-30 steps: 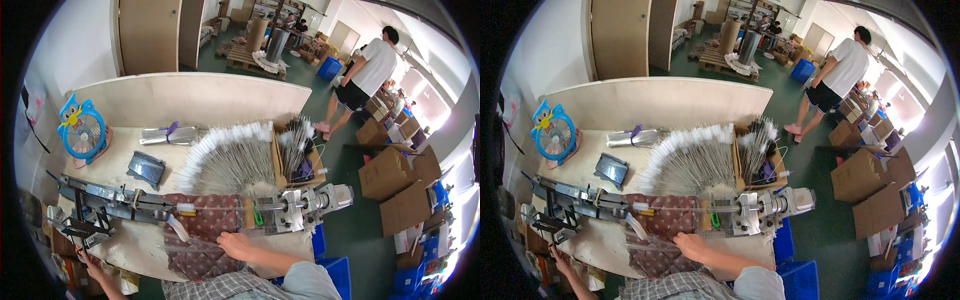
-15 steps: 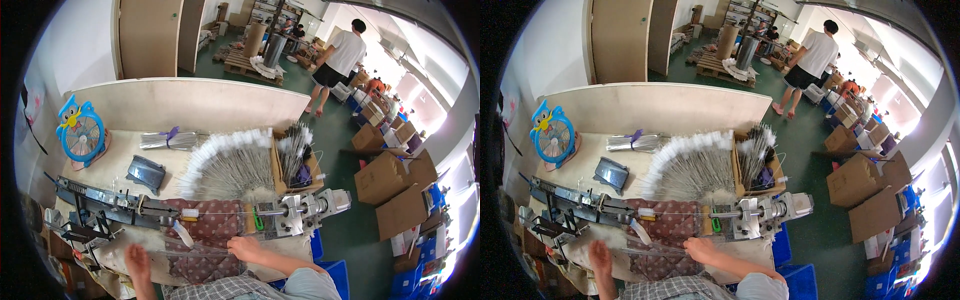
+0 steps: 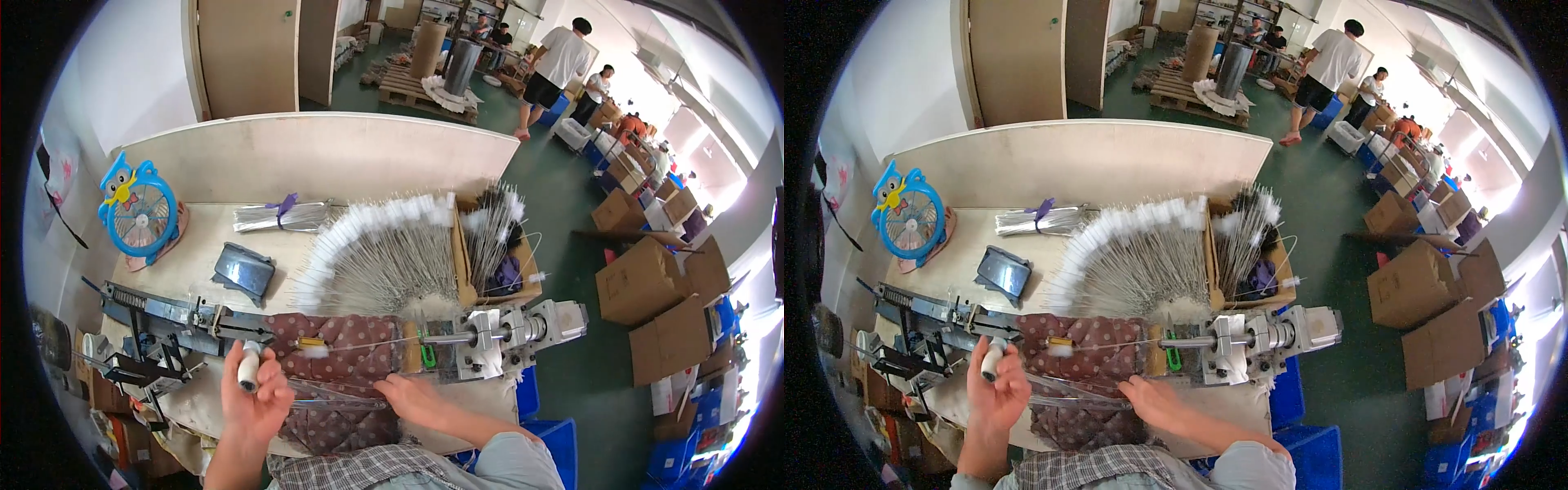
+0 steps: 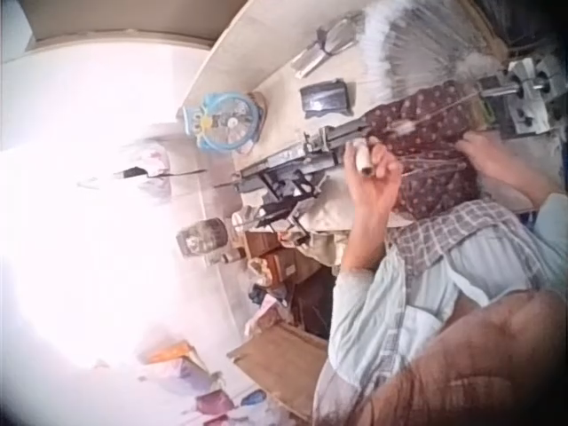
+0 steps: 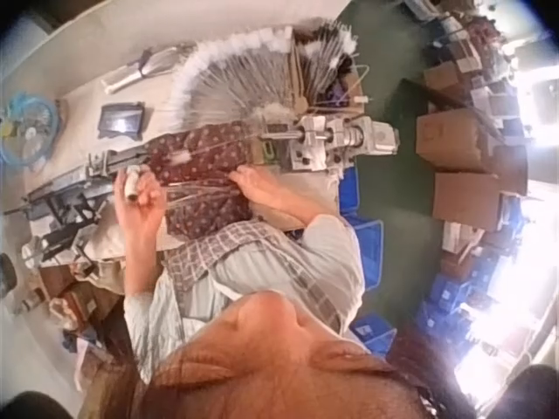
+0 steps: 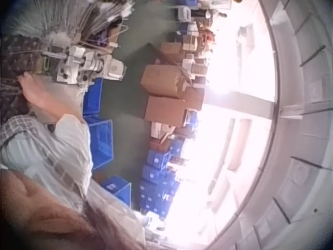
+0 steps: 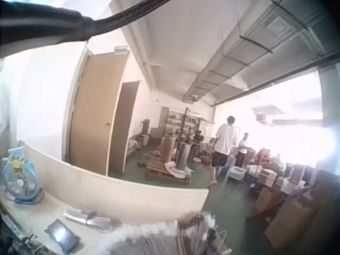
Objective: Assembling industrial brushes by inserting brush heads into tubes using a workbench fixture.
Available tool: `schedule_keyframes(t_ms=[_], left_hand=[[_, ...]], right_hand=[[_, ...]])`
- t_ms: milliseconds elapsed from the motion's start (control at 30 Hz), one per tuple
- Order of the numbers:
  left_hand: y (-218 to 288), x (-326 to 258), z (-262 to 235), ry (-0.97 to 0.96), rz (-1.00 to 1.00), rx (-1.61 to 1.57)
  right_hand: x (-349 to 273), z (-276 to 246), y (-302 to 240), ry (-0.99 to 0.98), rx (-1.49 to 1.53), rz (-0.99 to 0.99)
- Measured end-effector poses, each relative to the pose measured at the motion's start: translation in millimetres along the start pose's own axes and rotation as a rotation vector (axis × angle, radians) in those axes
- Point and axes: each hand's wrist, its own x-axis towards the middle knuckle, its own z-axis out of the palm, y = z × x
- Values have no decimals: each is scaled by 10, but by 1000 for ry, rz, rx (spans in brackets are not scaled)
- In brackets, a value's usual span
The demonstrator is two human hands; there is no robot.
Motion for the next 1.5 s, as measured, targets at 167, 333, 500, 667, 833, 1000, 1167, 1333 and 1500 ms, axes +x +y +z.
schedule_keyframes(t_ms=[167,333,500,667,833,1000,1167,1333,1500], left_hand=[[-36,-251,-455,223,305,550],[-103,-188,-238,-74,-67,1003],[-159,70,-123,-257,-127,1192],[-513,627,-96,-335,218,1631],[-821,1396,-435,-360,892,2837],[-681,1571,-183,-341,835,3056],[-579,1431,-175,-439,1209,2822],[-316,514,-413,-365,1054,2323],[-40,67,-740,10,1099,2123]], right_hand=[[-23,-246,-195,-102,-33,42],[-358,-820,-57,176,-142,-20],[-496,-1680,-47,269,-416,353],[-383,-1722,340,592,-260,344],[147,-1146,325,576,-32,-56],[481,-909,363,347,-131,132],[347,-1084,461,245,23,121],[422,-1220,326,96,89,68],[751,-1111,34,103,52,-101]])
